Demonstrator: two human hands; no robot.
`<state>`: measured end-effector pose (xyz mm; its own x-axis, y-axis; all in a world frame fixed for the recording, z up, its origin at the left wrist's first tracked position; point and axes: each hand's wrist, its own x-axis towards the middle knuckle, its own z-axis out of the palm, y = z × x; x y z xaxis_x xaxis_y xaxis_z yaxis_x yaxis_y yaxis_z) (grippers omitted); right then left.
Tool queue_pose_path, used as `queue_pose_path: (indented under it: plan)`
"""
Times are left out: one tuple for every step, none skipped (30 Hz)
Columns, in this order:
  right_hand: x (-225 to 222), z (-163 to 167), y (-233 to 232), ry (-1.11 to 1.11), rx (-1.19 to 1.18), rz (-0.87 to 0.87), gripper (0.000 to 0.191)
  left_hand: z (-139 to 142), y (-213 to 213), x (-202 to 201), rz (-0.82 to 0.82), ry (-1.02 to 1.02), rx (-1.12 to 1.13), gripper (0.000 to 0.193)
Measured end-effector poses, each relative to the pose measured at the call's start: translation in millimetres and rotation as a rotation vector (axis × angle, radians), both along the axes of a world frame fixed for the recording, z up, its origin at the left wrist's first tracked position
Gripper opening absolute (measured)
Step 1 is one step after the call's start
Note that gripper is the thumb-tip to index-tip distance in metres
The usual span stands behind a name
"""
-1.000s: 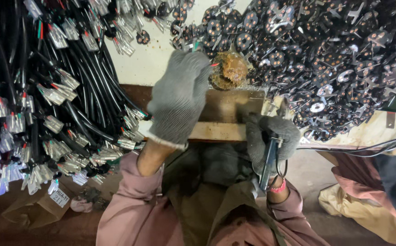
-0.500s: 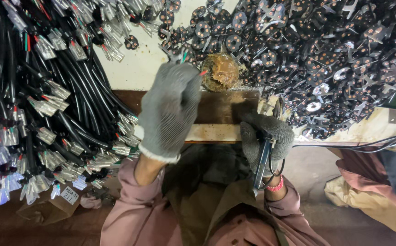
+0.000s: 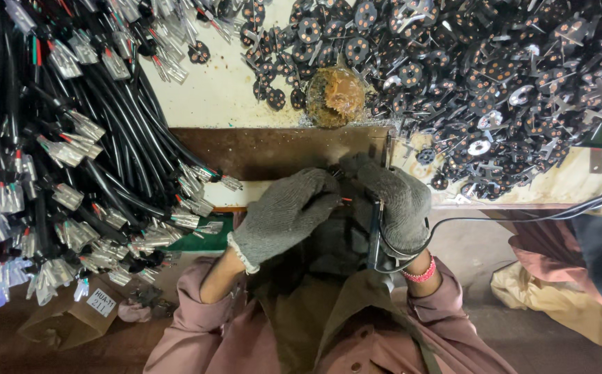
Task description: The person solders electrical wire ends at a workbench, holding a wire with connector in one hand and a soldering iron in the other, dipping the iron into a rosin block between joints and placing finished wires aside while picking up new wire leads.
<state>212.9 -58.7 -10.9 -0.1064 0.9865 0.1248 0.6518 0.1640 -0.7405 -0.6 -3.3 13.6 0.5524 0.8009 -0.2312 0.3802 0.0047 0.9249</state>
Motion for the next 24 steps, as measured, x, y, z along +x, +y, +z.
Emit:
queue_pose_path:
  plan:
    - [-1, 1, 0, -0.011, 0.005, -0.015, 0.037, 3, 1, 1, 0.005, 0.029, 0.027, 0.017]
    - [-2, 2, 1, -0.023, 0.011, -0.031, 0.037, 8, 1, 1, 0.016, 0.084, 0.059, 0.017]
    - [-4, 4, 3, 0.018, 0.007, -0.028, 0.033, 11, 3, 1, 0.022, 0.137, 0.092, 0.016]
    - [-7, 7, 4, 0.059, 0.000, -0.028, 0.030, 14, 5, 1, 0.026, 0.191, 0.123, 0.016]
    - [-9, 10, 6, 0.103, -0.008, -0.028, 0.028, 15, 8, 0, -0.002, 0.170, 0.176, 0.017]
    - [-12, 13, 8, 0.056, -0.039, -0.063, 0.027, 14, 12, -1, -0.028, 0.149, 0.232, 0.018]
    - [-15, 17, 10, 0.009, -0.071, -0.094, 0.026, 12, 14, -1, -0.051, 0.127, 0.286, 0.020]
    - [-18, 19, 12, -0.039, -0.102, -0.124, 0.026, 10, 15, 1, -0.011, 0.123, 0.307, 0.020]
    - [-21, 22, 14, -0.014, -0.104, -0.142, 0.025, 7, 15, 3, 0.022, 0.118, 0.326, 0.020]
    - [-22, 24, 16, 0.012, -0.112, -0.158, 0.023, 5, 13, 5, 0.058, 0.114, 0.341, 0.021]
    - [-23, 25, 17, 0.040, -0.116, -0.169, 0.022, 2, 11, 8, 0.065, 0.151, 0.329, 0.018]
    - [-24, 26, 18, 0.031, -0.150, -0.181, 0.023, -1, 9, 11, 0.071, 0.188, 0.322, 0.016]
    - [-24, 27, 19, 0.020, -0.187, -0.194, 0.025, -3, 7, 14, 0.076, 0.223, 0.312, 0.014]
    - [-23, 27, 19, 0.009, -0.229, -0.208, 0.026, -4, 4, 16, 0.085, 0.243, 0.287, 0.014]
    - [-22, 26, 19, 0.030, -0.172, -0.172, 0.029, -5, 3, 17, 0.090, 0.262, 0.262, 0.014]
    - [-21, 26, 19, 0.051, -0.112, -0.137, 0.033, -6, 2, 18, 0.094, 0.279, 0.240, 0.013]
    - [-20, 25, 19, 0.073, -0.049, -0.098, 0.037, -7, 2, 18, 0.087, 0.294, 0.254, 0.014]
    - [-19, 25, 19, 0.046, -0.105, -0.126, 0.035, -7, 3, 18, 0.083, 0.312, 0.266, 0.014]
    - [-20, 25, 19, 0.019, -0.166, -0.153, 0.034, -8, 3, 18, 0.078, 0.331, 0.274, 0.015]
    - [-20, 25, 19, -0.010, -0.226, -0.182, 0.034, -8, 5, 17, 0.097, 0.294, 0.315, 0.016]
    - [-21, 26, 19, 0.014, -0.223, -0.177, 0.034, -10, 6, 17, 0.113, 0.254, 0.359, 0.017]
    - [-22, 27, 20, 0.036, -0.217, -0.174, 0.034, -11, 7, 16, 0.127, 0.212, 0.407, 0.018]
    - [-23, 29, 22, 0.059, -0.211, -0.168, 0.035, -12, 8, 16, 0.116, 0.209, 0.395, 0.017]
    - [-25, 31, 23, 0.039, -0.216, -0.172, 0.035, -13, 8, 15, 0.106, 0.207, 0.380, 0.016]
